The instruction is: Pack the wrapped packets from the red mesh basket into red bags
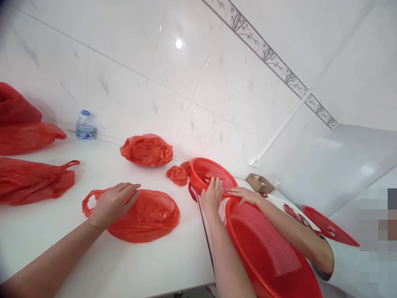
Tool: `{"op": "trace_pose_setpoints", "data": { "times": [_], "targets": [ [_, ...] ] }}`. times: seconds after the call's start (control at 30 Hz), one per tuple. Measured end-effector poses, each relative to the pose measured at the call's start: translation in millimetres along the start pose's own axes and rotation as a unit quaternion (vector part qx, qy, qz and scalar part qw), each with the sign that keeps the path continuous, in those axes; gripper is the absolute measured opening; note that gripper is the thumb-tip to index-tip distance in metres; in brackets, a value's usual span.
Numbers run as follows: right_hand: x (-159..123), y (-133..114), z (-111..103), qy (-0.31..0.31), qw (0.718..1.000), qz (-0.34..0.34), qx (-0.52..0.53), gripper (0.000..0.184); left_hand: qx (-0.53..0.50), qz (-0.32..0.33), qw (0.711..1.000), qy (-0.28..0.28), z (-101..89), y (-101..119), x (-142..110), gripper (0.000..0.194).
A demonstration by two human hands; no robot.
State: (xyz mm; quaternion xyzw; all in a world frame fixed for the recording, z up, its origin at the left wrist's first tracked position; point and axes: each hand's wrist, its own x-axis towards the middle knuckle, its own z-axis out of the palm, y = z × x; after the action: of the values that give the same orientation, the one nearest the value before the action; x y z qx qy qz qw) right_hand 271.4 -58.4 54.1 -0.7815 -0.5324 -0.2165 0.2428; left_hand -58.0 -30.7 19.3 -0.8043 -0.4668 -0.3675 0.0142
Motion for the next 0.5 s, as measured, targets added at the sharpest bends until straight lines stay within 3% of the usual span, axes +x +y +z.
{"op": "trace_pose_setpoints", "data": {
  "times": [0.1,0.17,0.23,0.37,0.5],
  "targets": [
    [8.0,20.5,7.9,-0.067,0.997,-0.007,-0.048,0.059,0.048,-0.024,0.996,0.071,-5.9,-6.7,2.8,0.036],
    [4.6,27.3,11.8,-0.089,0.994,-0.027,-0.062,0.049,0.084,-0.075,0.991,0.078,-10.3,-17.7,5.3,0.041],
    [-2.3,30.0,13.8,-0.093,0.992,-0.041,-0.07,0.04,0.093,-0.122,0.987,0.039,-14.6,-32.1,7.1,0.049],
    [-16.7,30.6,13.4,-0.108,0.989,-0.057,-0.084,0.035,0.042,-0.195,0.976,-0.091,-22.4,-57.5,7.0,0.063],
    [-29.3,33.1,10.2,-0.109,0.988,-0.064,-0.093,0.038,-0.039,-0.253,0.946,-0.2,-27.2,-64.0,4.4,0.055]
  ]
}}
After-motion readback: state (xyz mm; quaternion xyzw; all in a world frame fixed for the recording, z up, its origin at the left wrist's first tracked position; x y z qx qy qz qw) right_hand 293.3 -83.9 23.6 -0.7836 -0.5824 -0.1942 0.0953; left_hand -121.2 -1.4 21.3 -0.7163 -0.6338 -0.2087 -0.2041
